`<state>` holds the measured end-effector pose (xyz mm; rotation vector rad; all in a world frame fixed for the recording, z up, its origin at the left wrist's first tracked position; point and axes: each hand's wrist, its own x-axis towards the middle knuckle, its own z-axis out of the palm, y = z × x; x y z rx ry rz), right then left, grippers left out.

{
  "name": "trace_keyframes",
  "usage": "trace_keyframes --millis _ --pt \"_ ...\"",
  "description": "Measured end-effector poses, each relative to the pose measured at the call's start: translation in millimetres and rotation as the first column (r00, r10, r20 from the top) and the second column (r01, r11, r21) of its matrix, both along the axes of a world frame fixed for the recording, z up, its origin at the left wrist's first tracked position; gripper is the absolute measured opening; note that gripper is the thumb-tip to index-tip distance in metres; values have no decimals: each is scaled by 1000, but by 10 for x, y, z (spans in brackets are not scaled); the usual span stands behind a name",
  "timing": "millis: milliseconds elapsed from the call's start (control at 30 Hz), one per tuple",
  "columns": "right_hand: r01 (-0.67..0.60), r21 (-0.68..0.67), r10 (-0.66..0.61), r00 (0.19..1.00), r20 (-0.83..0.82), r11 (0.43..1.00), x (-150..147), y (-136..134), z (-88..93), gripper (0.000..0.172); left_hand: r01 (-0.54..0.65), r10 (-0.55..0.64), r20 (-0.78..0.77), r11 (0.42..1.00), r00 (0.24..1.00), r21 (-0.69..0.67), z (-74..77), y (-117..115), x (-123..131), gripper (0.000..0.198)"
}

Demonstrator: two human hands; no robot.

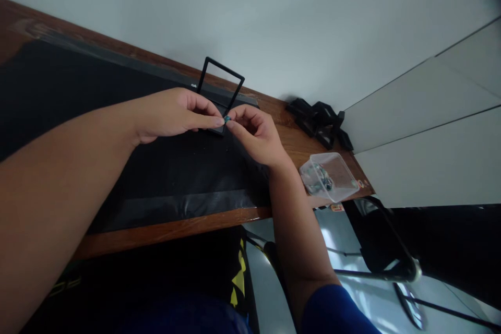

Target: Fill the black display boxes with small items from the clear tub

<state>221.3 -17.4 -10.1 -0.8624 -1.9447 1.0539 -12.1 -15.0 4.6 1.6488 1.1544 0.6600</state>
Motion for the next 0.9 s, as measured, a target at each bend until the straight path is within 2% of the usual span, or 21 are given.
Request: trace_keyframes --millis 400,700,900 --pt "40 -21 -40 999 -19 999 -28 0 -22 44 -37 38 39 999 999 -19 17 -1 17 34" --pt "-6 -4 6 1000 22 1000 -12 -8 3 25 -27 27 21 999 999 -23 -2 -13 28 30" --pt "4 -13 -3 999 49 1000 -38 -25 48 22 -16 17 17 999 1000 -37 -19 -11 34 32"
